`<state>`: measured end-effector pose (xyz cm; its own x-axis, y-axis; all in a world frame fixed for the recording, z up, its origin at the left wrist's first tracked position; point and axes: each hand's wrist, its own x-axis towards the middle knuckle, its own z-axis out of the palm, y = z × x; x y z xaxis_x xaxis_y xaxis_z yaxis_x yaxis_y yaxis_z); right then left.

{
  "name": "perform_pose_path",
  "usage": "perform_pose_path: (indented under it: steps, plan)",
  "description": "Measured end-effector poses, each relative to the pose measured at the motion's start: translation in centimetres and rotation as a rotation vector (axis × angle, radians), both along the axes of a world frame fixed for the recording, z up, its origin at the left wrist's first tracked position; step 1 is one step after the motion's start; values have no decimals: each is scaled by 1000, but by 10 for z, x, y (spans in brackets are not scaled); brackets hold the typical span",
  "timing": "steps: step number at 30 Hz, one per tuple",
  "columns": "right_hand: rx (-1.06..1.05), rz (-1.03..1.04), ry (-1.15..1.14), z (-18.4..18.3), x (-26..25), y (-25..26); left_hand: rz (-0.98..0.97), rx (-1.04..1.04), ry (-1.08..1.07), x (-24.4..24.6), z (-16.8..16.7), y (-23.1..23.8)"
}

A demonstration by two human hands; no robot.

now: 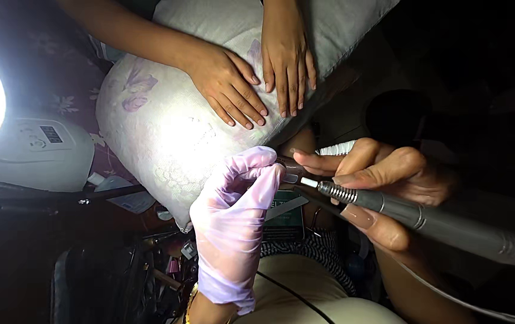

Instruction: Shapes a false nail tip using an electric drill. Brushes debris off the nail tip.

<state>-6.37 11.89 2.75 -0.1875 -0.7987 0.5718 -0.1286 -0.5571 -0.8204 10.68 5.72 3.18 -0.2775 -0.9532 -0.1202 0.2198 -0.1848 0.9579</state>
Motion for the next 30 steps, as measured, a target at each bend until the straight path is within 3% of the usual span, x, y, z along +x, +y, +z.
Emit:
perform_pose_path:
  steps: [30]
  plan:
    - [-33,-112,111,-12,9,5,37,67,29,-5,3,4]
